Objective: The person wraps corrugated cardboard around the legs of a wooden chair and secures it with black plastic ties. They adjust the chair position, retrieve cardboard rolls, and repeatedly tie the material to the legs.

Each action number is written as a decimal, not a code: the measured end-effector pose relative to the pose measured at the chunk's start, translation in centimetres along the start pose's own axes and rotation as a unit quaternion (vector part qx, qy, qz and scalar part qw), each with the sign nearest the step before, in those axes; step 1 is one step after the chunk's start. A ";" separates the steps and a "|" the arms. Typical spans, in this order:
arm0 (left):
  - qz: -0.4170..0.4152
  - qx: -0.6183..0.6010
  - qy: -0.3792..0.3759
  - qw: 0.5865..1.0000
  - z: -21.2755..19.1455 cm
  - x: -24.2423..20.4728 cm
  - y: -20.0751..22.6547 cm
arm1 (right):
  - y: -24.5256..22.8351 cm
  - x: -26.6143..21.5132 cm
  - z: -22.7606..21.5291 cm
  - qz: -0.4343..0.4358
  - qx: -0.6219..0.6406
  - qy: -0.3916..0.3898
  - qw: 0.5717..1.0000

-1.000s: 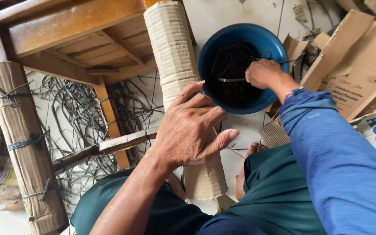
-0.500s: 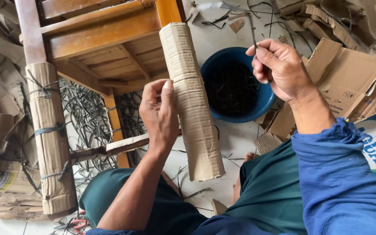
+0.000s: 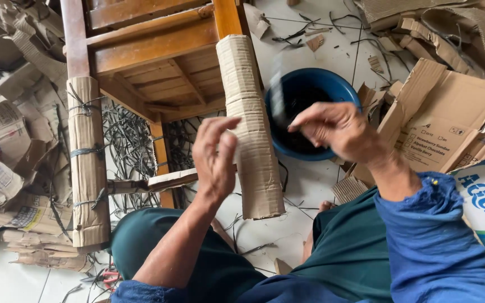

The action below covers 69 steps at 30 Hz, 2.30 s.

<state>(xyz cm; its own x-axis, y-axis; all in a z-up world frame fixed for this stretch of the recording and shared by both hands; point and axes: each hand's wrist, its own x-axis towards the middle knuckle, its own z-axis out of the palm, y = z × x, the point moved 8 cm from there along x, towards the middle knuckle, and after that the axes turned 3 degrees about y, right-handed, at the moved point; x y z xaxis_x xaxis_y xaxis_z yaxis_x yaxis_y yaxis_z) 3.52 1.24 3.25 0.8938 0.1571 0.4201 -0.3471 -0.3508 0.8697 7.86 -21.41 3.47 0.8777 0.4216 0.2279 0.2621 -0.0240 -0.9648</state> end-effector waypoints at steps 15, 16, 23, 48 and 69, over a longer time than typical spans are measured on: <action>-0.066 -0.125 0.056 0.988 -1.3 -1.8 1.4 | 1.2 -1.2 1.6 0.109 -0.050 -0.033 0.992; -0.067 -0.126 0.056 0.988 -1.3 -1.9 1.2 | 1.2 -1.2 1.7 0.111 -0.050 -0.033 0.992; 0.017 -0.171 -0.019 0.985 -0.7 -1.5 4.9 | -0.8 -0.9 -0.7 -0.012 0.378 0.072 0.923; 0.002 -0.021 -0.082 0.996 0.9 -1.5 3.6 | -2.6 -0.4 5.5 0.060 -0.146 -0.057 0.986; -0.280 -0.132 -0.020 0.951 3.8 -6.8 -10.1 | 13.4 1.4 8.2 0.199 -0.027 0.036 0.979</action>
<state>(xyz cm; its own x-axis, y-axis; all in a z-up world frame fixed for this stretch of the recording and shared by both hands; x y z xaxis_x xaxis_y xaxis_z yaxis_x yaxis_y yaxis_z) 2.02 0.20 -9.33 0.9676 0.2141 -0.1341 0.1326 0.0214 0.9909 9.31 -13.75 -10.22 0.9400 0.3046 -0.1538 -0.0870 -0.2218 -0.9712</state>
